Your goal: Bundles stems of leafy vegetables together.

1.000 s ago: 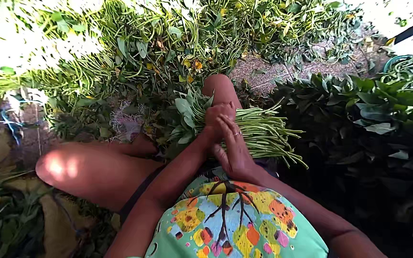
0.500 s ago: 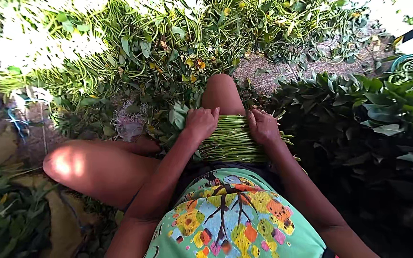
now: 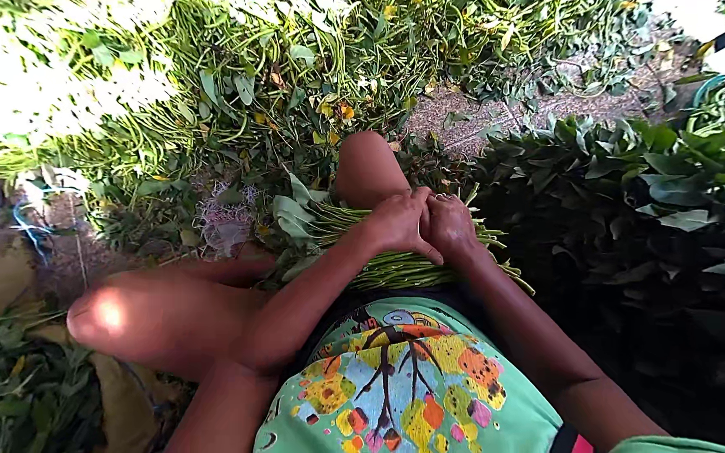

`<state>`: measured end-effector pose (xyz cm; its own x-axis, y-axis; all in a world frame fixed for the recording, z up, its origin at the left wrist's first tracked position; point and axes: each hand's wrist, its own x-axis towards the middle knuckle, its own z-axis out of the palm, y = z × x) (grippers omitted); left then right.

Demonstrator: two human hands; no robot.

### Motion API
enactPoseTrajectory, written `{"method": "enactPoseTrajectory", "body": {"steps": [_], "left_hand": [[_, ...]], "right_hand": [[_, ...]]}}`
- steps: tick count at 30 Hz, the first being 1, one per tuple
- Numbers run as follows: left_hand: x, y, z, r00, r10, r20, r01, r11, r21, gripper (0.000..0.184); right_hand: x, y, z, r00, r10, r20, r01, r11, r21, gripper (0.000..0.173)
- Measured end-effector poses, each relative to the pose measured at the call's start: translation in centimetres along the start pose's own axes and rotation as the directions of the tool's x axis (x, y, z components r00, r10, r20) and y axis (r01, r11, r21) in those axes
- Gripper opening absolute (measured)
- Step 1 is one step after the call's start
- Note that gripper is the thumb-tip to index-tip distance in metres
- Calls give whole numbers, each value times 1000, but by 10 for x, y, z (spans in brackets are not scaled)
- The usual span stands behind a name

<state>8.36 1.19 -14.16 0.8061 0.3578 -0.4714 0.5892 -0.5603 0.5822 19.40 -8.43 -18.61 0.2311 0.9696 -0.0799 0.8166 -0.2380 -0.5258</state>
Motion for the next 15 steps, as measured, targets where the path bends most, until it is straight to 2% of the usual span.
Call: {"method": "enactPoseTrajectory", "body": {"steps": [1, 3, 5, 6, 7, 8, 9, 10, 11, 12, 15], "left_hand": [[8, 2, 2, 998, -21, 54, 19, 999, 43, 117], [17, 6, -3, 987, -107, 119, 94, 989, 111, 107], [20, 3, -9, 979, -152, 136, 134, 983, 129, 92], [20, 3, -12, 976, -164, 142, 145, 980, 140, 89], [19, 4, -14, 974, -172, 150, 150, 978, 145, 89], [20, 7, -16, 969, -184, 162, 163, 977, 138, 89], [22, 9, -17, 967, -191, 169, 170, 977, 132, 90], [23, 11, -17, 966, -190, 174, 169, 977, 131, 90], [24, 13, -16, 967, -183, 180, 160, 978, 134, 91], [25, 14, -16, 969, -172, 179, 149, 979, 137, 90], [26, 14, -16, 968, -166, 188, 137, 978, 157, 91]], "right_hand": [[-5, 5, -2, 999, -1, -46, 5, 994, 106, 40], [-25, 18, -21, 989, -52, -138, 103, 911, 399, 44], [-60, 28, -55, 985, -118, -127, 174, 693, 699, 50], [-83, 32, -69, 991, -122, -53, 119, 635, 763, 46], [-106, 34, -80, 991, -92, 94, -5, 687, 727, 43], [-122, 33, -85, 957, 2, 291, -169, 817, 551, 42], [-129, 29, -81, 862, 146, 485, -323, 896, 306, 49], [-128, 27, -68, 725, 281, 629, -429, 898, 94, 64], [-125, 30, -48, 638, 351, 685, -486, 874, 5, 81], [-120, 33, -29, 635, 365, 681, -503, 865, 5, 92], [-95, 32, 2, 758, 312, 573, -447, 888, 109, 97]]}}
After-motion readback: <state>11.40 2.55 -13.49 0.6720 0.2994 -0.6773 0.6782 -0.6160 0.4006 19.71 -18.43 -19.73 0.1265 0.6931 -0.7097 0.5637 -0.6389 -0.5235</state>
